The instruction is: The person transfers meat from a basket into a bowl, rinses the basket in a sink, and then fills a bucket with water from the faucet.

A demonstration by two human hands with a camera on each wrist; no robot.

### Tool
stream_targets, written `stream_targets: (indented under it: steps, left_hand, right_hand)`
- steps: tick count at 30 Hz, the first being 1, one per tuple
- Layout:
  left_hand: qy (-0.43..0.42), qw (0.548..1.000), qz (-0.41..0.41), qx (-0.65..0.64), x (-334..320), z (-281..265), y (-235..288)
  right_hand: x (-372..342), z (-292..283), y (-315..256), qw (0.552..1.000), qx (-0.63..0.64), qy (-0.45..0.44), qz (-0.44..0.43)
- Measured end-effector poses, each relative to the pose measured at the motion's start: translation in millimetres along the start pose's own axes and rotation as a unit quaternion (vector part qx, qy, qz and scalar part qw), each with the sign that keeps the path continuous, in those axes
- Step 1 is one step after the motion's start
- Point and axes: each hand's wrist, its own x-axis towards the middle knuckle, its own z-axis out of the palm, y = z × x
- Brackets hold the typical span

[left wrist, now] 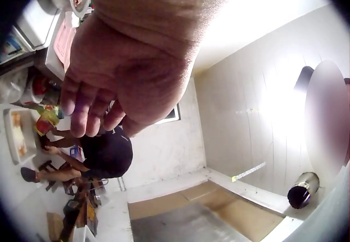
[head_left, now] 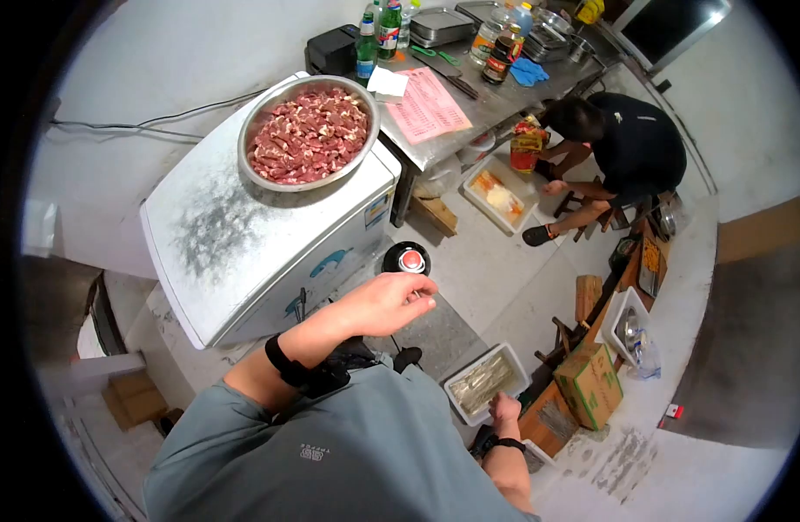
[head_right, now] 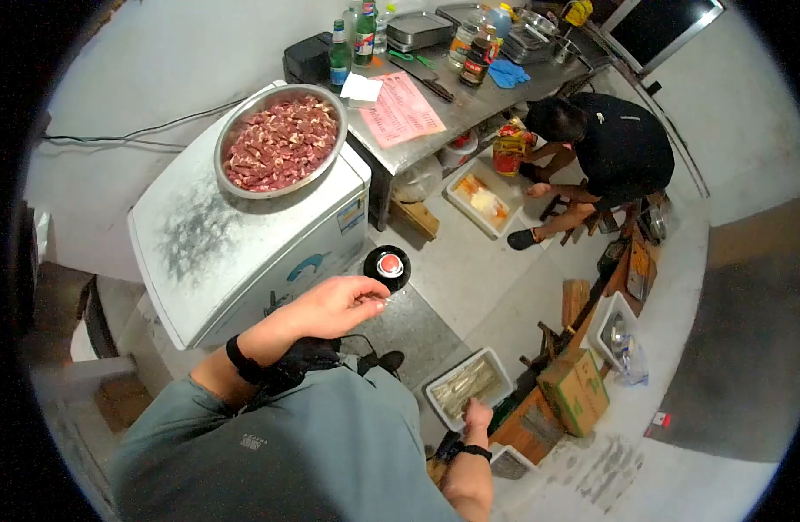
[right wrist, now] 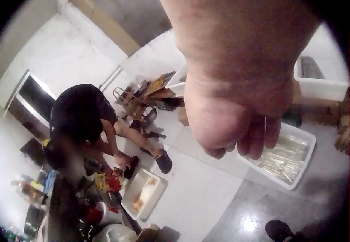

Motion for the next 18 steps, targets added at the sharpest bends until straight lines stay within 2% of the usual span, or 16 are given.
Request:
stream_targets:
  steps: [3, 10, 13, 18]
  left_hand:
    - [0.007, 1.000, 0.000, 0.019, -0.6, 1.7, -1.6]
    - [0.007, 1.000, -0.015, 0.015, -2.5, 1.7, -0.4]
    - [0.007, 0.999, 0.005, 0.036, -2.9, 1.3, 0.0]
    - [-0.008, 1.000, -0.006, 0.028, -2.0, 3.1, 0.7]
  right_hand:
    - [7.4, 2.1, 1.4, 1.000, -0.007, -0.014, 0.003]
    - [-5.3, 11.6, -7.6, 0.999, 0.017, 0.023, -0.020]
    - [3.6, 10.9, -1.1, 0.998, -0.056, 0.033, -0.012]
    - [16.3, 2.3, 0.5, 0.998, -0.043, -0.017, -0.035]
